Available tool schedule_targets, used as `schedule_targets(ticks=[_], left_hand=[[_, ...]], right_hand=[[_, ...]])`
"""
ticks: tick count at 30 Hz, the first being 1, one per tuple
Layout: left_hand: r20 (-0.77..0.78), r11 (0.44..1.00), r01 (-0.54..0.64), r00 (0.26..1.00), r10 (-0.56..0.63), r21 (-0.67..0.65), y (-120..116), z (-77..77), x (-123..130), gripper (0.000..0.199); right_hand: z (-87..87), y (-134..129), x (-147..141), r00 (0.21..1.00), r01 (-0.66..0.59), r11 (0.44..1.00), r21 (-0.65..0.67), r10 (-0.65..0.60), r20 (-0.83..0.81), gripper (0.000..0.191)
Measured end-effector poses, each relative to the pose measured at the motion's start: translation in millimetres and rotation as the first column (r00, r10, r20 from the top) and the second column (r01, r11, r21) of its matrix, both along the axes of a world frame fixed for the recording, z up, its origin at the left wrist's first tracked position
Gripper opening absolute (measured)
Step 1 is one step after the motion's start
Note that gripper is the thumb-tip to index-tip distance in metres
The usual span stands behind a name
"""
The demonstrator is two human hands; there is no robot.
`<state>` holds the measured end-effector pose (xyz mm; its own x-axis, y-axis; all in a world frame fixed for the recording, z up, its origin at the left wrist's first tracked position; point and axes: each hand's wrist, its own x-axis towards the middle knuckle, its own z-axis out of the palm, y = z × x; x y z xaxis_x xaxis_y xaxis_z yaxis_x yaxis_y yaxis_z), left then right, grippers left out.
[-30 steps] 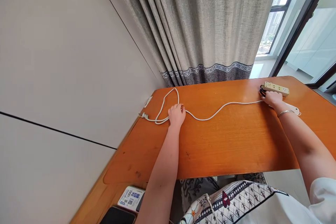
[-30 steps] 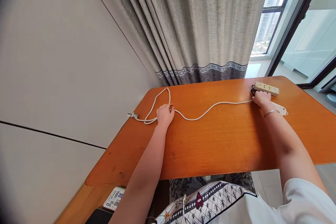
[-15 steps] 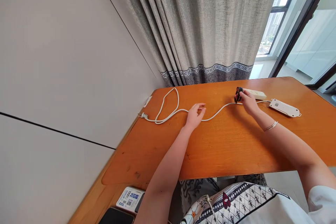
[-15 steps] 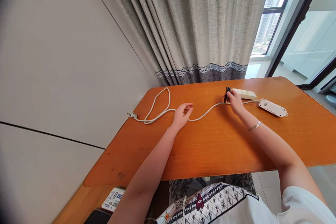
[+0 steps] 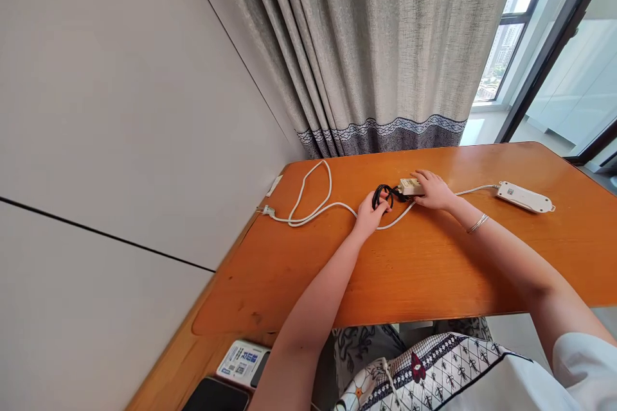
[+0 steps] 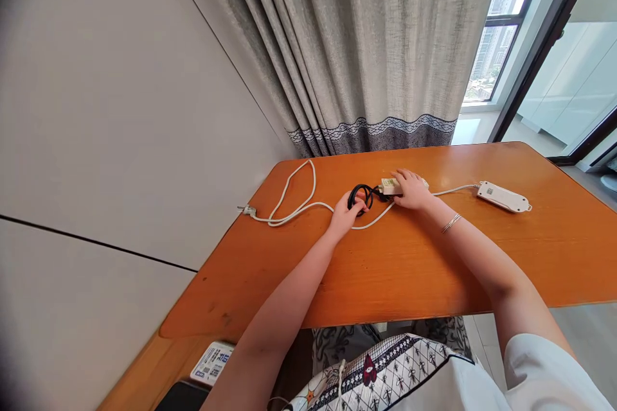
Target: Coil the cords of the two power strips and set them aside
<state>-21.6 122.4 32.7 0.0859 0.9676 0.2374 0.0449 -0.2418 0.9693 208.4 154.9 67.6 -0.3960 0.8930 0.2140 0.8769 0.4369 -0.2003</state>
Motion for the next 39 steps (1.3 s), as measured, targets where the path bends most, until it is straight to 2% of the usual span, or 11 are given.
schedule_targets(ticks=[2,4,9,15,18,24,27,29,32,35,39], left_hand=[[0.069,0.999,-0.029,0.997,0.032,-0.036,5,0.1,-5,0.020],[0.110,0.995,-0.077,0.991,0.083,-0.056,10,0.6,-12,0.021],[0.209,0.965,-0.257,0.942,0.264,-0.057,23,7.0,-31,0.022],[0.512,0.846,-0.488,0.681,0.523,-0.215,37,23.1,-81,0.039],[0.482,0.795,-0.555,0.642,0.596,-0.244,39,28.7,-123,0.045],[0.460,0.690,-0.638,0.526,0.715,-0.342,35,34.6,-181,0.029],[0.419,0.692,-0.653,0.561,0.714,-0.307,33,37.5,-186,0.030],[0.428,0.733,-0.616,0.601,0.675,-0.291,33,39.3,-184,0.030],[0.449,0.785,-0.550,0.647,0.616,-0.286,35,40.2,-177,0.027],[0.342,0.771,-0.584,0.691,0.637,-0.254,37,38.3,-171,0.023],[0.088,0.753,-0.639,0.751,0.655,-0.156,33,35.7,-167,0.019]], right_hand=[[-4.7,15,7,0.990,0.064,0.995,-0.078,-0.054,0.127,0.080],[-6.8,23,11,0.983,0.078,0.990,-0.118,-0.057,0.172,0.075],[-0.3,15,22,0.981,0.099,0.991,-0.089,-0.082,0.176,0.071],[16.1,-19,42,0.980,0.109,0.994,-0.012,-0.106,0.168,0.073],[24.1,-34,73,0.964,0.234,0.970,0.065,-0.240,0.118,0.069],[31.3,-67,175,0.813,0.563,0.808,0.172,-0.579,0.059,0.069],[23.6,-89,222,0.800,0.596,0.801,0.053,-0.598,0.040,0.065],[14.2,-103,245,0.829,0.560,0.827,-0.051,-0.559,0.033,0.062],[-0.7,-116,263,0.811,0.585,0.796,-0.153,-0.571,0.128,0.065],[-10.3,-119,266,0.758,0.643,0.759,-0.099,-0.612,0.226,0.068],[-13.2,-109,263,0.736,0.651,0.759,0.011,-0.635,0.237,0.067]])
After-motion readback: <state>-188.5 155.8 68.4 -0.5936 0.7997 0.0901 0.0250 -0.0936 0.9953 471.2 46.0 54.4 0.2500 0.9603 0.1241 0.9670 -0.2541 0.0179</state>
